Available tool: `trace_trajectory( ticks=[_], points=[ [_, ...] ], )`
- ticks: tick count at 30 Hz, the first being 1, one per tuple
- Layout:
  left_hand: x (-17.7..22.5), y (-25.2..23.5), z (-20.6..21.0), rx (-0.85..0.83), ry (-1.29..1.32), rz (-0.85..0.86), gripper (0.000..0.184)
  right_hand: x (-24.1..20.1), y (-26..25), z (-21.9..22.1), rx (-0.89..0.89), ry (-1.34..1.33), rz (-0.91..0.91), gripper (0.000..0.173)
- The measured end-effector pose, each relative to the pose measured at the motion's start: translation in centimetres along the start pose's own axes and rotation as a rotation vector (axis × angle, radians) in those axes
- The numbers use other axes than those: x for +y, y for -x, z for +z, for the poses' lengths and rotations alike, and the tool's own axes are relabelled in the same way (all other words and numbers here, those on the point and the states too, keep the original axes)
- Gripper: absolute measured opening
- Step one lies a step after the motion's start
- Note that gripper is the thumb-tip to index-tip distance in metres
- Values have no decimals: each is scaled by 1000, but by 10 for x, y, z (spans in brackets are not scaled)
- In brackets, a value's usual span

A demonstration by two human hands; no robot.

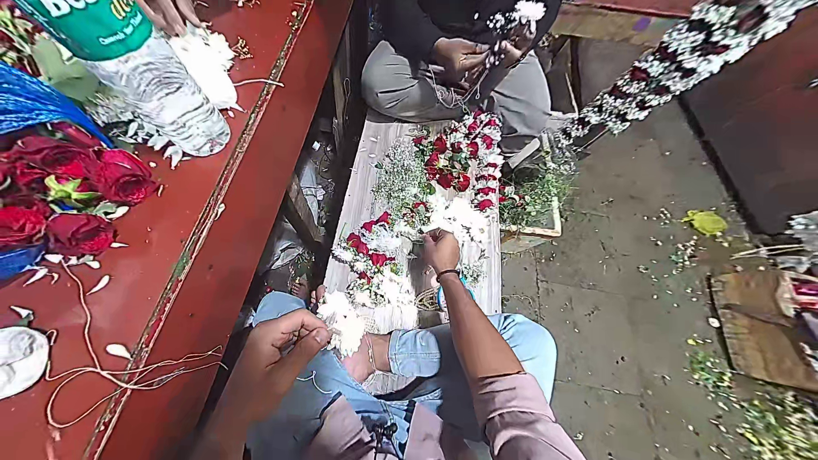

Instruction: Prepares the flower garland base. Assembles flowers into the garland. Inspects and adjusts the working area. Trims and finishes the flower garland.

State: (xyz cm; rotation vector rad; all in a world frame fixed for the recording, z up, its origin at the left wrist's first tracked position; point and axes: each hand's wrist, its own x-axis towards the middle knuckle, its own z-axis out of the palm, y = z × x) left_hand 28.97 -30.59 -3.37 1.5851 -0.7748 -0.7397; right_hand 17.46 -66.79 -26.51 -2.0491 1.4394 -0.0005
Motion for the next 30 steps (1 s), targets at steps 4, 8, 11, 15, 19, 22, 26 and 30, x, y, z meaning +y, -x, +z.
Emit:
trace_trajectory(
  ticks=[4,8,11,15,19,22,26,30],
  points=[
    [3,-7,3,11,1,-1,16,-30,24,-44,-71,-431,-161,20],
    [13,-16,3,42,-50,33,17,-93,33,-90,-224,-596,-206,14],
    [24,-23,5,64,-103,11,15,-120,63,-127,-269,-622,-280,15],
    [31,-36,4,45,-143,36,14,-129,116,-168,-292,-659,-422,17],
    [30,-47,1,22,-162,52,15,-143,153,-178,-424,-718,-545,9],
    [30,-56,1,5,-177,52,16,-159,171,-169,-536,-649,-613,12],
    [28,-58,1,-19,-216,67,16,-178,189,-159,-610,-626,-638,12],
    [29,-55,0,-47,-248,87,15,-191,196,-155,-648,-579,-689,16]
  ],
)
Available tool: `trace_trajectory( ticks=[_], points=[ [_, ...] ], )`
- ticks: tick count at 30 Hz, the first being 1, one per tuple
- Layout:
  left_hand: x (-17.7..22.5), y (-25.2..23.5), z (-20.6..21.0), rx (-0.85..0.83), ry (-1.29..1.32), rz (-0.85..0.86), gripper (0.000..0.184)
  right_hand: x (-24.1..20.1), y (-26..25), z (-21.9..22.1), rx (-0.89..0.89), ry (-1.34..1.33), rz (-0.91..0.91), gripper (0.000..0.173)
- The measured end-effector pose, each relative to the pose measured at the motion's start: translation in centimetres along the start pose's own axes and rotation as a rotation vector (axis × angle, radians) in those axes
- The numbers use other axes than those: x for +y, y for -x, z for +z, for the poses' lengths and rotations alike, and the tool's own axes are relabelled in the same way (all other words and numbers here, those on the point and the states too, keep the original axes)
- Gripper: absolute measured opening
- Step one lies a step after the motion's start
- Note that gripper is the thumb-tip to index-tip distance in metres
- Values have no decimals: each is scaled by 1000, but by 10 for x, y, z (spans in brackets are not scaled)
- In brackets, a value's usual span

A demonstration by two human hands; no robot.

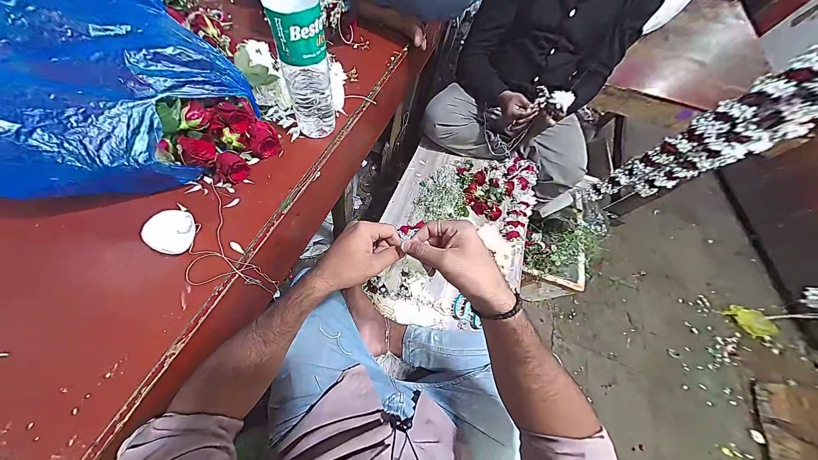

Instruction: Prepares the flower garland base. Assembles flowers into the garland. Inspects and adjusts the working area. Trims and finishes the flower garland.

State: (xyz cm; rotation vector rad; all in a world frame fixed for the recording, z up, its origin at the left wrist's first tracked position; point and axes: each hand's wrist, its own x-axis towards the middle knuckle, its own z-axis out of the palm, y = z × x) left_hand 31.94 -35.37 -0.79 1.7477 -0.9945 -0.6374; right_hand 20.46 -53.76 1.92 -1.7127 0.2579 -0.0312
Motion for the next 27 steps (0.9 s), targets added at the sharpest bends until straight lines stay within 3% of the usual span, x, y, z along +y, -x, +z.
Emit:
trace_trajectory(
  ticks=[7,13,15,19,21,23,25,27],
  points=[
    [2,-1,-3,0,-60,96,6,-15,-6,6,-59,92,31,23],
    [3,-3,9,30,-48,187,14,-16,-4,2,-62,96,58,25],
    [4,-2,13,58,-33,206,13,-23,2,3,-117,29,-53,24],
    [7,-1,15,45,-57,171,21,-50,21,-1,-437,-355,-494,28],
    [8,0,12,2,-6,106,21,-39,23,-7,-257,-401,-517,33],
    [8,1,10,-3,57,77,20,-4,14,-12,10,-272,-356,31],
    [9,2,6,0,105,48,19,33,5,-10,57,-192,-208,24],
    [11,0,2,13,107,26,19,52,4,0,-11,-212,-169,21]
  ],
)
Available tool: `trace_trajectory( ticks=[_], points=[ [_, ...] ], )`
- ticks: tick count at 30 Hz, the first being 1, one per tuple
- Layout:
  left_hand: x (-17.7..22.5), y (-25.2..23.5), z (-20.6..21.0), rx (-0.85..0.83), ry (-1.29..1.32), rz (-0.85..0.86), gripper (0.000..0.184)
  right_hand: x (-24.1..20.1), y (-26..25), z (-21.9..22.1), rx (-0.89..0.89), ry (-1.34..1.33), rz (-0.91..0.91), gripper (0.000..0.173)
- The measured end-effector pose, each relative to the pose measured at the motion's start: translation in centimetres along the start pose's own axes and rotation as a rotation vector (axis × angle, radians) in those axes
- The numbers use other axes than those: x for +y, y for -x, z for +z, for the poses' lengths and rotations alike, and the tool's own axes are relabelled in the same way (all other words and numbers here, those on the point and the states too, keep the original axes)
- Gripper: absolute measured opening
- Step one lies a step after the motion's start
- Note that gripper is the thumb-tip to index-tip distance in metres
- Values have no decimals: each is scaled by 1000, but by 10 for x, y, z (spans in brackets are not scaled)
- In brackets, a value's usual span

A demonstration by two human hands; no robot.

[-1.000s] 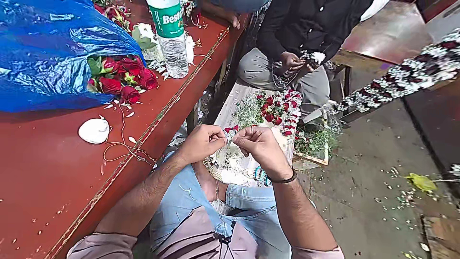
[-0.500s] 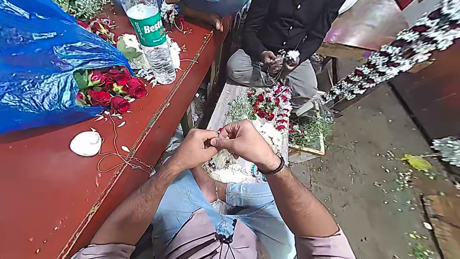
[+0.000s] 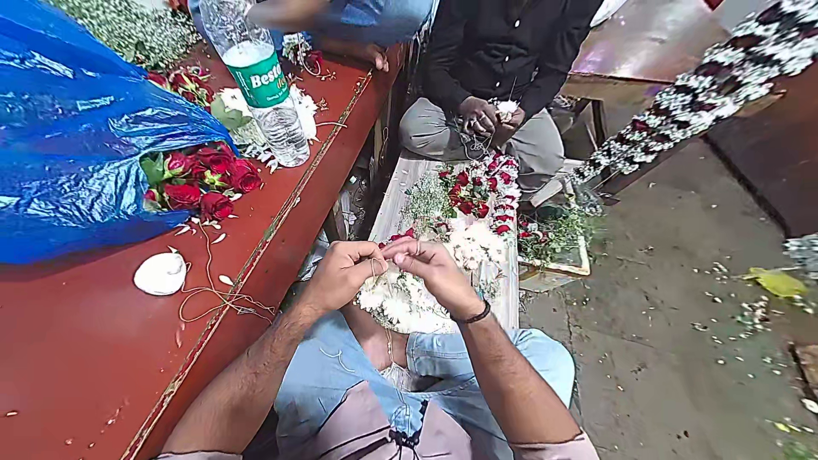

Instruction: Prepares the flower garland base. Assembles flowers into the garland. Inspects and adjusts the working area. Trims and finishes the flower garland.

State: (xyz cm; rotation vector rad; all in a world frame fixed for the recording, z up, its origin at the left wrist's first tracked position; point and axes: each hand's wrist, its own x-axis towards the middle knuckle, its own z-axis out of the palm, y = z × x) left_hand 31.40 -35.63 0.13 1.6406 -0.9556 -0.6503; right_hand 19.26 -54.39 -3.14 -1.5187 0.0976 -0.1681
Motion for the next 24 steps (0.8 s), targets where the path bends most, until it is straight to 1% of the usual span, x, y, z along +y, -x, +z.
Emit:
trace_trajectory(
  ticks=[3,6,10,12,13,14,15,17,18,19,20,21,22,23,24],
  points=[
    [2,1,-1,19,-53,-5,21,4,8,16,-37,-27,-18,15],
    [5,-3,-3,44,-106,9,22,7,3,20,10,-36,-63,10],
    [3,0,0,53,-113,26,21,15,2,20,18,-18,-95,8],
    [-1,1,4,72,-85,24,19,15,2,21,42,4,-90,10],
    [-3,2,5,92,-99,-4,18,14,2,22,64,25,-85,13],
    [-6,3,4,123,-155,-57,19,13,2,23,86,56,-78,16],
    [-10,4,2,178,-280,-134,20,12,2,22,102,89,-73,18],
    [-20,5,-8,323,-677,-364,23,9,3,18,128,151,-60,21],
    [-29,5,-13,373,-820,-482,25,8,4,16,141,172,-46,22],
    [-40,7,-18,391,-908,-575,31,7,6,12,148,192,-32,23],
    [-47,9,-21,383,-942,-618,40,6,8,9,158,216,-19,24],
    [-51,12,-21,373,-929,-585,46,6,10,8,169,242,-4,24],
    [-51,17,-15,360,-837,-483,47,7,14,9,180,266,12,24],
    [-48,23,-5,328,-670,-358,45,10,18,11,190,289,23,25],
    [-42,27,9,277,-441,-263,43,15,22,15,200,313,36,26]
  ],
)
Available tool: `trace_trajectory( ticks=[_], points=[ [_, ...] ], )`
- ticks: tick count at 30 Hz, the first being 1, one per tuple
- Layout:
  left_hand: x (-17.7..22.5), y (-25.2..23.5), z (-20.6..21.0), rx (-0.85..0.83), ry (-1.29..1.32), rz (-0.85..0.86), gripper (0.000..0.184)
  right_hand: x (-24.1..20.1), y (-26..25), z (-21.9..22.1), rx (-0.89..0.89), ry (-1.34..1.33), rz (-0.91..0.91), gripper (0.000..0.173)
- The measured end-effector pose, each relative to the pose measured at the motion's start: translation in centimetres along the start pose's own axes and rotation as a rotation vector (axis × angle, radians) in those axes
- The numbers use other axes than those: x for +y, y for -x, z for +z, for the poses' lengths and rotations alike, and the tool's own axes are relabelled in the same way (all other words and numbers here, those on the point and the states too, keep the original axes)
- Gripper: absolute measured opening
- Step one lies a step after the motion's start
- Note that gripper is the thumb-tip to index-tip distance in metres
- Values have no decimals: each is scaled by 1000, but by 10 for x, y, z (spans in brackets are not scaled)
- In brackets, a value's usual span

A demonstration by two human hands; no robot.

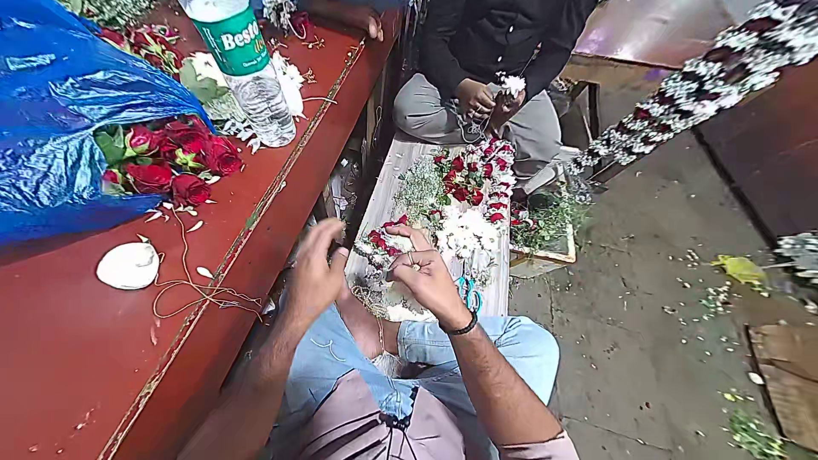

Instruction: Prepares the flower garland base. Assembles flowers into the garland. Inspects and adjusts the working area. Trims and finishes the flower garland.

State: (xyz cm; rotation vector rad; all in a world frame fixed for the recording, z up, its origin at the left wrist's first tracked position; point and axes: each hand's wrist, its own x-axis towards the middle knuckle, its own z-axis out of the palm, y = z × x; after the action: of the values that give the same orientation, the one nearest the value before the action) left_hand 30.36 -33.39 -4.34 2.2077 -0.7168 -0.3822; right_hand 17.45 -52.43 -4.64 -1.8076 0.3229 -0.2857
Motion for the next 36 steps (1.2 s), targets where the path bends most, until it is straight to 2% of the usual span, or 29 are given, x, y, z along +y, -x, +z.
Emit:
trace_trajectory(
  ticks=[2,3,7,10,17,20,22,24,25,27,29,32,34,36],
  points=[
    [14,18,21,-184,443,22,39,10,12,16,28,15,17,27],
    [16,24,30,-253,545,10,33,15,19,24,43,1,30,29],
    [-6,44,43,-355,425,-32,21,34,47,44,68,-85,87,28],
    [-13,55,29,-449,319,-94,29,39,55,48,21,-112,83,23],
    [-4,64,17,-283,708,10,18,34,48,39,-204,-352,-3,18],
    [0,63,13,-311,701,72,19,54,33,15,-150,-394,48,25],
    [4,62,11,-321,662,116,21,95,14,-5,56,-203,242,19],
    [6,61,7,-324,632,121,23,155,-7,-19,238,158,503,16],
    [6,60,6,-311,615,119,23,180,-16,-25,249,358,637,20],
    [4,56,3,-286,584,98,22,212,-31,-26,164,664,797,28],
    [2,55,-2,-270,572,60,20,227,-39,-16,35,829,860,34],
    [-2,53,-4,-260,570,24,21,238,-48,-4,-13,952,795,32],
    [-4,55,-4,-259,577,14,21,243,-48,-7,-45,941,773,31],
    [-6,55,-3,-272,590,10,21,248,-49,-21,-7,812,789,32]
  ],
)
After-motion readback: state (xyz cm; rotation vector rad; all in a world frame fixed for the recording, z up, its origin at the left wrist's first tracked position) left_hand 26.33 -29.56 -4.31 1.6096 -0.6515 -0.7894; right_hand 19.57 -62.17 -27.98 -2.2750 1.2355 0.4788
